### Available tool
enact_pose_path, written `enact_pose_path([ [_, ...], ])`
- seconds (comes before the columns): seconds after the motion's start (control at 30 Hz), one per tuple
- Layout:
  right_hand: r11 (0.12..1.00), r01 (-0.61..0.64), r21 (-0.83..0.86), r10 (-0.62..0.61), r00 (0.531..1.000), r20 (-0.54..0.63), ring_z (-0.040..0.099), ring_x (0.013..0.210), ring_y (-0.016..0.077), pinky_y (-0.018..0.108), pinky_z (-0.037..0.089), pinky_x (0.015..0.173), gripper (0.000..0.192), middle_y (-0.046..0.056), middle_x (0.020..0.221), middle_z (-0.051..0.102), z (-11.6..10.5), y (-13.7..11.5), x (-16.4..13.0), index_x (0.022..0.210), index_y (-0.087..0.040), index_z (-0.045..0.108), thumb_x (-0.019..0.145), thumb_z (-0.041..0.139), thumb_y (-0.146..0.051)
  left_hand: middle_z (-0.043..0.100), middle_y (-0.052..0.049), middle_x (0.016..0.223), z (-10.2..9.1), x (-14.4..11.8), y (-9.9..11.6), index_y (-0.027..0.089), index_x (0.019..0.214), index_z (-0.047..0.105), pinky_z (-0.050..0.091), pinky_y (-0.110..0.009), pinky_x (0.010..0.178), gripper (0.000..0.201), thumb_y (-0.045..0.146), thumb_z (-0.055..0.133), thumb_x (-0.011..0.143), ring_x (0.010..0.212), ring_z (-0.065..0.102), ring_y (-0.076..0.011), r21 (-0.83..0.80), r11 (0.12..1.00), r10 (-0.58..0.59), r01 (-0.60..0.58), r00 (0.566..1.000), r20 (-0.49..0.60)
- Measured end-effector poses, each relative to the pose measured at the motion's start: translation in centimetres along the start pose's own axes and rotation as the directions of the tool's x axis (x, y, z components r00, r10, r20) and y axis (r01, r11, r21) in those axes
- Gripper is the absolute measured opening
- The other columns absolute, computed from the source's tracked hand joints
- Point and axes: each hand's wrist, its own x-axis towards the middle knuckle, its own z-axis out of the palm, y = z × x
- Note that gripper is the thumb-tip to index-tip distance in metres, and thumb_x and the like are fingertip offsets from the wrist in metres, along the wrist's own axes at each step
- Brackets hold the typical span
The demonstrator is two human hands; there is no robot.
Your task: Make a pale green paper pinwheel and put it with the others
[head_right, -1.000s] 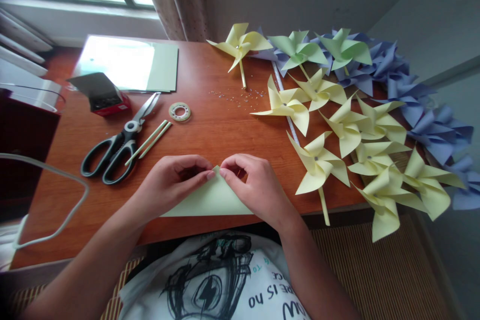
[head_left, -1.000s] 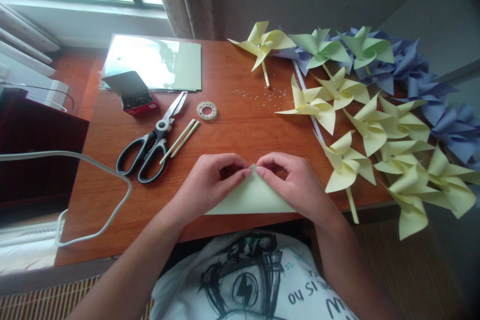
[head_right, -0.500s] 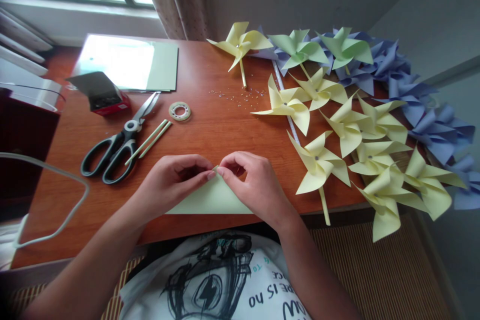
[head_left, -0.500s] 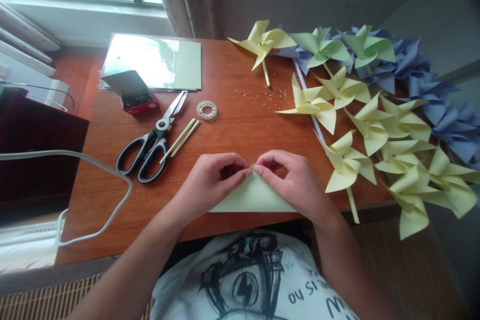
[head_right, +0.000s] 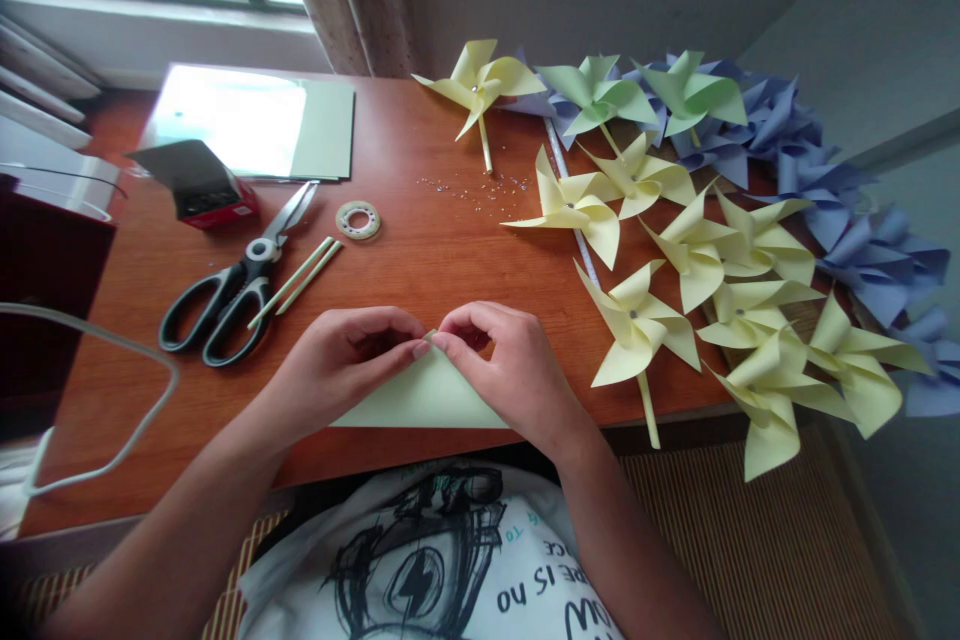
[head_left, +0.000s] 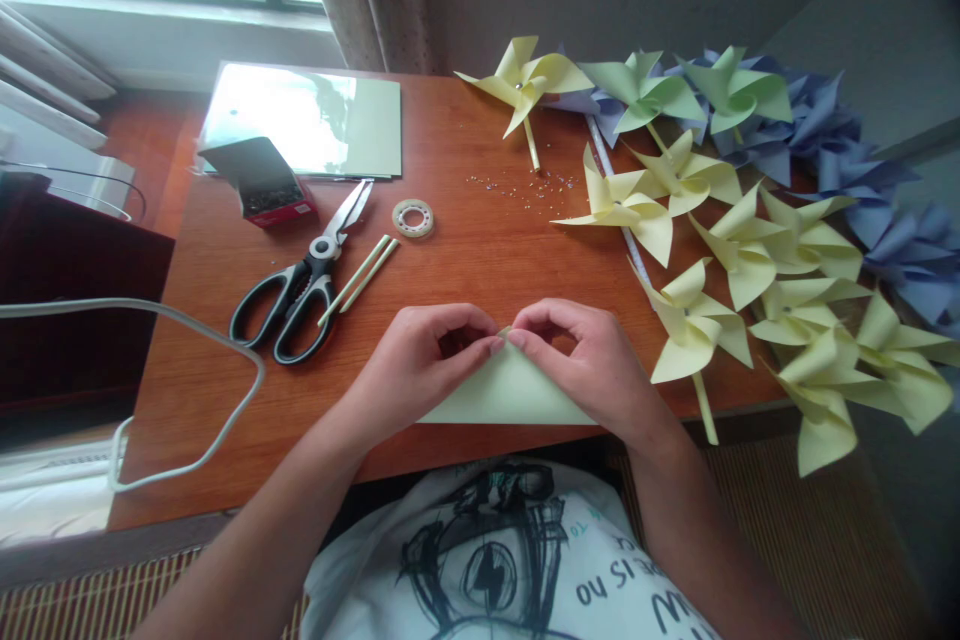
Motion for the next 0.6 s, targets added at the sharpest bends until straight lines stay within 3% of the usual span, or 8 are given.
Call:
enact_pose_path([
  [0.17,0.994,0.069,-0.090,-0.065,0.997,0.042,0.065,0.078,0.0141,0.024,0.047,0.072,0.008,0.000,0.084,0.071,-0.4,-0.1,0.2,0.085,-0.019,0.068,0.092,0.066,-0.018,0.065,0.002,0.068,0.0,0.0,-0.3,0.014,0.085,0.072,0.039,-0.019,0.056,0.016,0.027,0.066,0.091,0.059,0.050,-0.0079,0.097,0.994,0.053,-0.052,0.999,-0.006],
  [0.33,0.946,0.198,-0.257,-0.181,0.980,0.088,0.064,0.083,0.0164,0.027,0.046,0.078,0.008,0.002,0.086,0.069,-0.5,0.2,1.3,0.088,-0.017,0.069,0.095,0.064,-0.016,0.068,0.001,0.072,0.4,0.3,-0.8,0.016,0.087,0.071,0.042,-0.022,0.060,0.013,0.024,0.063,0.092,0.061,0.057,-0.0106,0.415,0.902,0.173,-0.120,0.981,-0.092],
  [0.47,0.934,0.200,-0.297,-0.205,0.979,0.013,0.064,0.085,0.0173,0.028,0.047,0.080,0.010,0.004,0.088,0.070,0.2,1.2,3.0,0.088,-0.017,0.071,0.094,0.064,-0.015,0.073,-0.008,0.107,1.3,0.0,0.0,0.014,0.116,0.067,0.050,-0.032,0.081,0.025,0.023,0.058,0.095,0.092,0.067,-0.0213,0.691,0.714,0.354,-0.113,0.909,-0.218],
  [0.53,0.925,0.191,-0.329,-0.210,0.977,-0.024,0.064,0.084,0.0176,0.028,0.048,0.079,0.010,0.004,0.088,0.070,0.6,1.8,4.0,0.087,-0.017,0.073,0.093,0.065,-0.015,0.071,-0.012,0.118,2.1,-0.7,0.9,0.013,0.123,0.065,0.049,-0.040,0.090,0.030,0.022,0.057,0.095,0.104,0.065,-0.0277,0.816,0.566,0.445,-0.119,0.877,-0.181],
  [0.6,0.913,0.184,-0.365,-0.213,0.976,-0.039,0.064,0.083,0.0175,0.028,0.048,0.077,0.010,0.004,0.088,0.070,0.8,2.3,4.8,0.087,-0.017,0.074,0.092,0.066,-0.014,0.072,-0.011,0.118,3.1,-1.6,1.8,0.013,0.119,0.067,0.049,-0.042,0.092,0.027,0.020,0.057,0.094,0.106,0.064,-0.0287,0.865,0.471,0.488,-0.171,0.868,-0.094],
])
